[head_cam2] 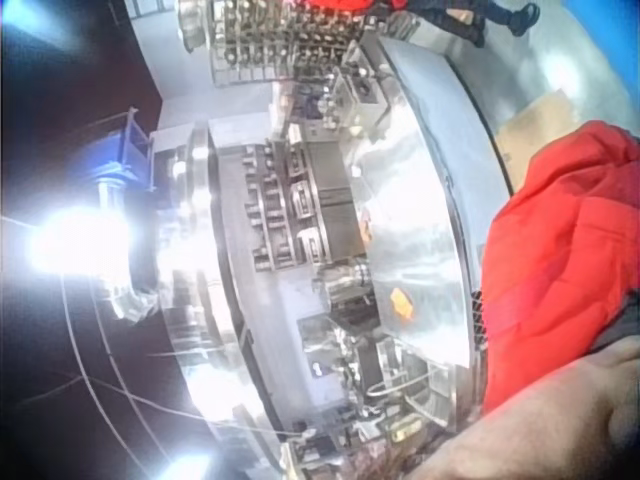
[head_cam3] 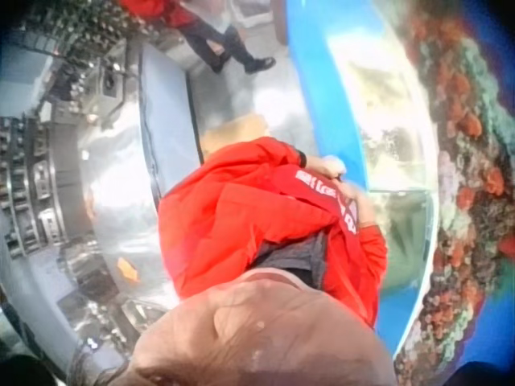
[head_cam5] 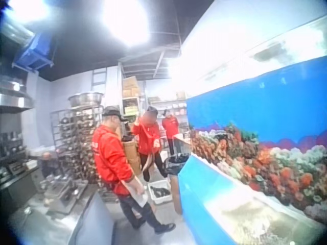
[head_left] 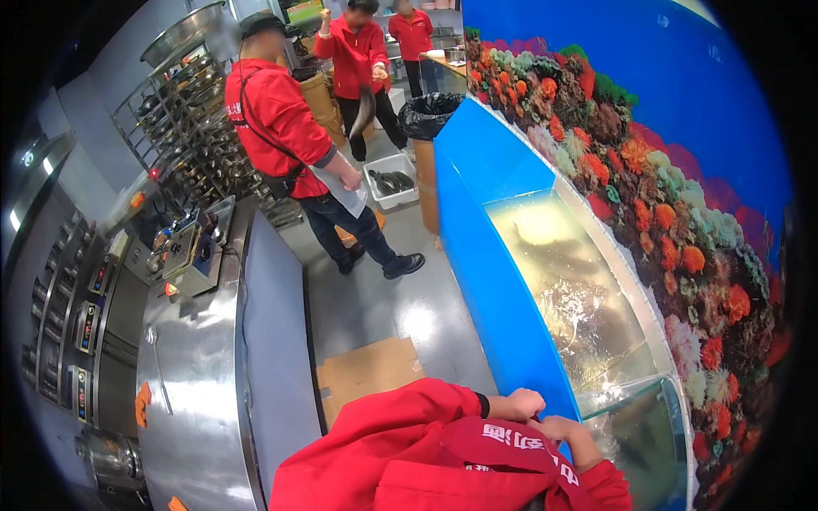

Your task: The person weighs small packets of seasoning on a digital scale, pouring contents into a metal bowl. They handle multiple packets and adjust the bowl on the scale to measure the combined weight of the ingredients.

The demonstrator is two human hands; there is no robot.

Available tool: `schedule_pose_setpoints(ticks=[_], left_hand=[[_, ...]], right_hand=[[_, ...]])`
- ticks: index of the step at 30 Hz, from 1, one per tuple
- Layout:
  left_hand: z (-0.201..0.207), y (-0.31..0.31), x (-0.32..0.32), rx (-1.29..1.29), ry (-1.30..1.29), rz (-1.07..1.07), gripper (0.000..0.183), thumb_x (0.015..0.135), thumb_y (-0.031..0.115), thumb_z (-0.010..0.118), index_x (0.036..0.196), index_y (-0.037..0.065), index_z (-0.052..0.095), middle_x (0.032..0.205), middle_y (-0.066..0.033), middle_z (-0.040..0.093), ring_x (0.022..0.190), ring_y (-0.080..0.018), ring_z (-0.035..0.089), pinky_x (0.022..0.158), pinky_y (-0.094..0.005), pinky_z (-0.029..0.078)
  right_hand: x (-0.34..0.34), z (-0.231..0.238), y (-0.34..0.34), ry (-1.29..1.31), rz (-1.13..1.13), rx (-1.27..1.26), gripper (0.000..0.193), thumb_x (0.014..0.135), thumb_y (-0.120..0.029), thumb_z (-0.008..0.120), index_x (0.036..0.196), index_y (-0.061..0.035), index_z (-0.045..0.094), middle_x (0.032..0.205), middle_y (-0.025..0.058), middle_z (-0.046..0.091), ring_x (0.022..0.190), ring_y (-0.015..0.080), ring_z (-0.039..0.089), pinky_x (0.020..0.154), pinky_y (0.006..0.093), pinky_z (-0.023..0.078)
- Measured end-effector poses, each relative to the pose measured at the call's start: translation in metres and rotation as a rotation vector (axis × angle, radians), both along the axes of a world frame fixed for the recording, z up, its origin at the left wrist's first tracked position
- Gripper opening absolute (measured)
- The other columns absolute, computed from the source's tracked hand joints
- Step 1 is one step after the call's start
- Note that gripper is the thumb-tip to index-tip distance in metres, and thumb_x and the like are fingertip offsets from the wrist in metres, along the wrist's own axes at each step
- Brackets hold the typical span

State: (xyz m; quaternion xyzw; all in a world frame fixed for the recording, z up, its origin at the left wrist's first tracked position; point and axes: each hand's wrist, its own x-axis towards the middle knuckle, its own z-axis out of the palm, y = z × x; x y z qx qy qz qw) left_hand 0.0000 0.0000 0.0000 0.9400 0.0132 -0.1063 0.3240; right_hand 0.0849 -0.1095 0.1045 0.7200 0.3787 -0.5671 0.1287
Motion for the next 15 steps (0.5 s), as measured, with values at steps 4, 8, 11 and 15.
schedule_pose_setpoints(ticks=[4,8,11,15], left_hand=[[0.003,0.004,-0.001,-0.006,0.079,0.007,0.015,0.073,0.018,0.056,0.083,0.012,0.066,0.085,-0.0124,0.064,0.082,-0.0327,0.063,0.064,-0.0451,0.049],[-0.004,0.007,-0.001,-0.007,0.178,-0.046,0.017,0.075,0.021,0.057,0.084,0.01,0.067,0.085,-0.0141,0.064,0.079,-0.0341,0.062,0.064,-0.0453,0.049],[-0.003,0.014,-0.002,-0.134,0.068,-0.123,0.021,0.078,0.026,0.056,0.085,0.008,0.065,0.085,-0.0157,0.064,0.08,-0.0348,0.061,0.065,-0.0445,0.048],[0.029,0.021,0.007,-0.509,-0.001,0.03,0.031,0.088,0.036,0.052,0.09,0.007,0.064,0.087,-0.0158,0.064,0.08,-0.0306,0.062,0.07,-0.0391,0.048]], right_hand=[[0.001,0.001,-0.003,-0.053,0.089,0.153,0.067,0.09,-0.058,0.029,0.082,-0.0041,0.068,0.074,0.0143,0.067,0.074,0.0281,0.066,0.072,0.0423,0.05],[-0.016,-0.012,-0.014,-0.212,0.187,0.36,0.064,0.09,-0.055,0.03,0.083,-0.0031,0.067,0.077,0.017,0.067,0.076,0.0329,0.064,0.072,0.0464,0.048],[-0.026,-0.007,-0.023,-0.386,0.193,0.496,0.058,0.09,-0.052,0.035,0.082,-0.0048,0.067,0.078,0.0171,0.066,0.076,0.0347,0.064,0.069,0.047,0.048],[-0.027,0.007,-0.02,-0.29,0.084,0.753,0.046,0.09,-0.042,0.042,0.077,-0.0053,0.065,0.078,0.016,0.065,0.071,0.0371,0.062,0.065,0.0463,0.049]])
